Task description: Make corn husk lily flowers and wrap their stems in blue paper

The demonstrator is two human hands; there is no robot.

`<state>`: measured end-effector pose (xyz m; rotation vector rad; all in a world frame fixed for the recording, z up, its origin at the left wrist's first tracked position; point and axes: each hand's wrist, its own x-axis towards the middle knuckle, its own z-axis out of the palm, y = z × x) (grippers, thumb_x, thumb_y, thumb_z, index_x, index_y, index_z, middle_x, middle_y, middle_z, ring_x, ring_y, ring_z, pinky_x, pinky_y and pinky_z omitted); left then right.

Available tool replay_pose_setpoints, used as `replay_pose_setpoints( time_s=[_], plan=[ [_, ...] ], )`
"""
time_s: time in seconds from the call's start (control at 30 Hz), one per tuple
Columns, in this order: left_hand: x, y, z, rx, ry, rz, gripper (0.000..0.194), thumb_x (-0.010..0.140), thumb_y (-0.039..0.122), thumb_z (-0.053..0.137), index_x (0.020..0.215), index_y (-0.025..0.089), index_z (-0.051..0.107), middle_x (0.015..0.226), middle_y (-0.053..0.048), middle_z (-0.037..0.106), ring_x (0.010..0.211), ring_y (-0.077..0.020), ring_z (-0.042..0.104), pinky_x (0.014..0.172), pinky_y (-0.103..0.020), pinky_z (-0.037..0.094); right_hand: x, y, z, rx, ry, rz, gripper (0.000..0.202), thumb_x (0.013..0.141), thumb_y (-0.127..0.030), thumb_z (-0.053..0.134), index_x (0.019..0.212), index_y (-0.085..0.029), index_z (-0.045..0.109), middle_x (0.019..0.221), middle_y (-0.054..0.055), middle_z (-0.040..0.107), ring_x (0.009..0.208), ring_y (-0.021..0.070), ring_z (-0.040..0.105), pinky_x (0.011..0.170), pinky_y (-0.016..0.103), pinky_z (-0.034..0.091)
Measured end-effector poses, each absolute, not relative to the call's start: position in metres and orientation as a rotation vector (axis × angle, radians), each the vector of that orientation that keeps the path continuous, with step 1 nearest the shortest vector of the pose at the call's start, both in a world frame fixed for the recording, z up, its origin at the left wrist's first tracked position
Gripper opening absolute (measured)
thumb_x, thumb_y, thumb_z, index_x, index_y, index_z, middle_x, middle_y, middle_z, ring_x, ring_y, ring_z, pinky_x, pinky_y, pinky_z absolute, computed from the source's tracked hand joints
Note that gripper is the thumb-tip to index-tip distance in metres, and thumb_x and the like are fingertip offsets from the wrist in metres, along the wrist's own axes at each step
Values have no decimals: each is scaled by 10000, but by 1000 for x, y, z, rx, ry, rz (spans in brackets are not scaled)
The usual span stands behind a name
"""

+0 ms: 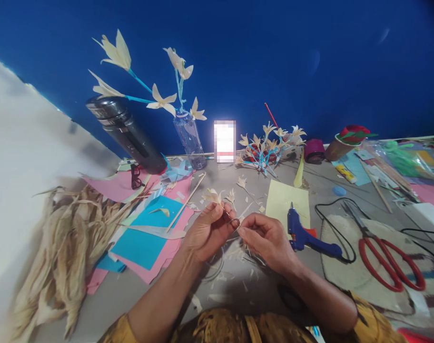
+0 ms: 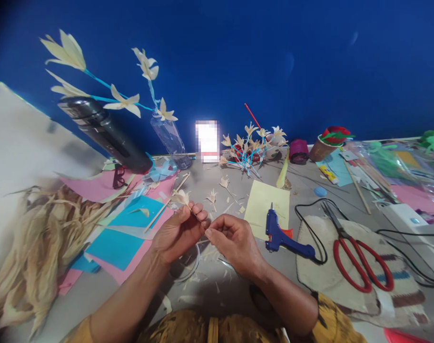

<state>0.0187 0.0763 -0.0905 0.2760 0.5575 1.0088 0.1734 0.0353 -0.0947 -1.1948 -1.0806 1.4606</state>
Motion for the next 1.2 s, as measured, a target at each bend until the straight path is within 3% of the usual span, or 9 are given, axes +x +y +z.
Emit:
replay_pose_setpoints(
  time_s=[0.2, 0.47, 0.83, 1.2],
  plan=[
    [19, 76, -89, 320, 600, 1032, 278, 621, 221, 915, 717, 140, 668, 750, 11, 622, 699, -110, 594, 654, -257, 540, 173, 36, -92, -1231, -1118, 1415, 240, 723, -366, 740, 655, -183, 601, 490, -61, 434, 447, 71, 331, 410, 210, 245],
    [19, 76, -88, 327, 652, 1029, 306, 602, 224, 923, 707, 136, 648, 748, 14, 627, 696, -112, 604, 662, -265, 560, 173, 35, -90, -1292, -1197, 1266, 176, 723, -303, 683, 631, -173, 607, 561, -26, 514, 504, 90, 397, 479, 228, 338],
    [20, 74, -92, 361, 661, 1014, 291, 622, 232, 915, 691, 139, 648, 740, 6, 641, 712, -114, 612, 676, -249, 553, 173, 34, -92, -1282, -1190, 1206, 180, 760, -335, 675, 718, -160, 684, 580, -17, 540, 495, 89, 412, 464, 218, 345],
    [30, 68, -99, 339, 618, 1003, 281, 624, 253, 919, 684, 117, 681, 720, -7, 646, 705, -102, 604, 687, -221, 530, 169, 33, -94, -1297, -1193, 1129, 171, 763, -305, 653, 663, -168, 632, 538, -35, 496, 471, 80, 382, 442, 210, 317]
  ],
)
